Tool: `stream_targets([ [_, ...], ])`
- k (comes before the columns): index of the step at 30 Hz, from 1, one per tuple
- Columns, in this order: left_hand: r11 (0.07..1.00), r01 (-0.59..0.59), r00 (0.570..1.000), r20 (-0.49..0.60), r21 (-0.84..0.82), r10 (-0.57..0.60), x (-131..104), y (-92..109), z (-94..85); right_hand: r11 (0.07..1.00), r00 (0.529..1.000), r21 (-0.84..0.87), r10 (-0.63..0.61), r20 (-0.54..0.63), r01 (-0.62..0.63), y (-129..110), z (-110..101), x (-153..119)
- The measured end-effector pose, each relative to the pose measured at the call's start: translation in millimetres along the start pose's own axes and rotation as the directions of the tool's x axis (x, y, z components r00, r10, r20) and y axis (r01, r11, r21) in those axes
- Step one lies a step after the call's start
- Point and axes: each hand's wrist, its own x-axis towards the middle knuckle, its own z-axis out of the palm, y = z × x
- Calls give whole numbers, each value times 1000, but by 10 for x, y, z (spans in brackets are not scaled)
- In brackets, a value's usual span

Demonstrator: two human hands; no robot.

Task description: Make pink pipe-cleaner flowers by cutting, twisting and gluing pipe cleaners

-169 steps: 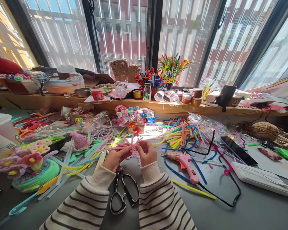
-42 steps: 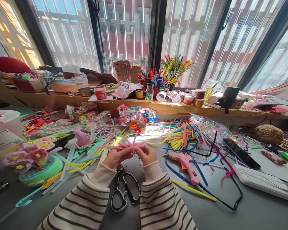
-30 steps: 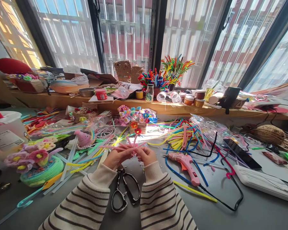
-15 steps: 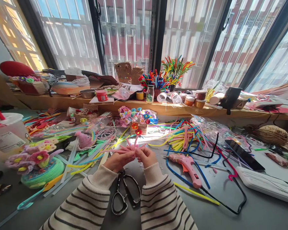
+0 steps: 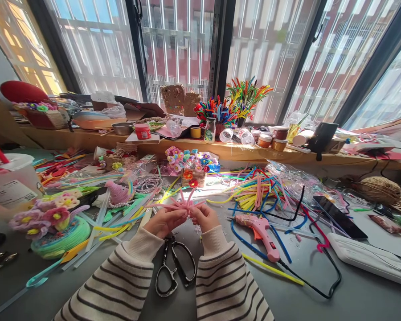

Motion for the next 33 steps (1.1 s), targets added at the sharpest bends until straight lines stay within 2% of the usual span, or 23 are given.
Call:
stream_targets([
  [4,1000,22,999,-33,5,-21,-28,14,26,1000,998,1,7,62,-7,-23,9,-10],
  [9,999,26,999,-44,36,-25,-24,16,26,1000,997,5,16,79,-17,-49,42,-39],
  [13,998,6,1000,-28,64,-4,-11,11,3,999,996,17,29,80,-31,-34,35,-29],
  [25,989,-30,999,49,144,23,-18,18,-4,988,978,114,84,191,-107,-24,42,-13],
  [33,994,18,998,55,112,-24,-27,24,8,987,977,122,77,201,-103,-20,20,-6],
])
